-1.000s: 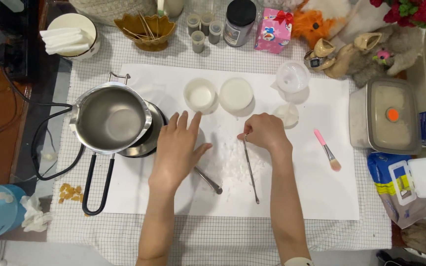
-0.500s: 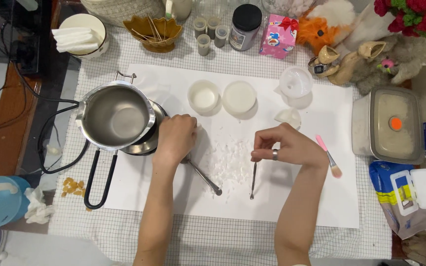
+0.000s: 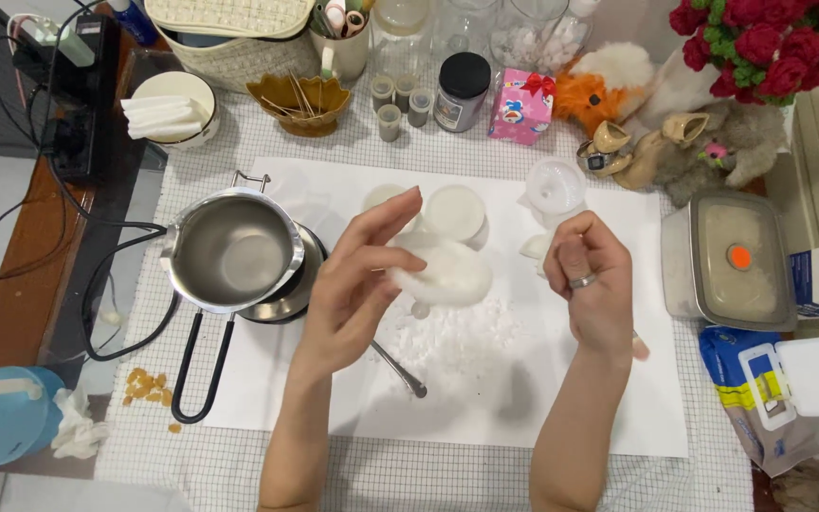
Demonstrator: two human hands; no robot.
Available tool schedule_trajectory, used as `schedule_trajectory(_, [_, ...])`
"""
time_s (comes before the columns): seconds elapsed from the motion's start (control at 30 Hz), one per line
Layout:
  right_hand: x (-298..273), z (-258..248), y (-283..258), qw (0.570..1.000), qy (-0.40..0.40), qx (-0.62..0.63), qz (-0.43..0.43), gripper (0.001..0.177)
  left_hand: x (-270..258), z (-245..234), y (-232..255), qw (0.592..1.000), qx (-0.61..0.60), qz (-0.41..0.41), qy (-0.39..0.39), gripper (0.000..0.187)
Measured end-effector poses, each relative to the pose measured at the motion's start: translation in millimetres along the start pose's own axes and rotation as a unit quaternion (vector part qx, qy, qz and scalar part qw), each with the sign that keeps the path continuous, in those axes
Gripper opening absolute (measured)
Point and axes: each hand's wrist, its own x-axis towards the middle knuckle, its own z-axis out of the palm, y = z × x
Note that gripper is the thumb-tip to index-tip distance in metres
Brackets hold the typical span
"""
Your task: Refining the edges and surface of a molded wax object using a metal scraping tool
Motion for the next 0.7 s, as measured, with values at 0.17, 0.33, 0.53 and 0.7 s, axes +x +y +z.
schedule_trajectory(0.17, [-11.2,29.9,-26.6,0.998,-0.009,-0.056,0.012,0.013,1.0,28.4,-8.4,0.952,-0.289,-0.080,0.066,0.035])
schedule_trajectory(0.33, [-13.6,32.1,-37.7,0.993,-0.015,-0.112,-0.018,0.015,-11.3,57.3,-25.1,0.844,-0.482,-0.211,0.101,0.084])
schedule_trajectory(0.53, [-23.0,3.9,-26.8,0.986,0.163,0.022,-0.040,0.017,-1.6,51.7,15.3,0.954,-0.251,-0.164,0.016,0.103])
schedule_trajectory(0.7, [-32.1,-51.0,17.6,0.845,0.057,0.521,-0.108,0.047,-4.4,44.1,8.4,0.996,-0.087,-0.035,-0.007,0.093])
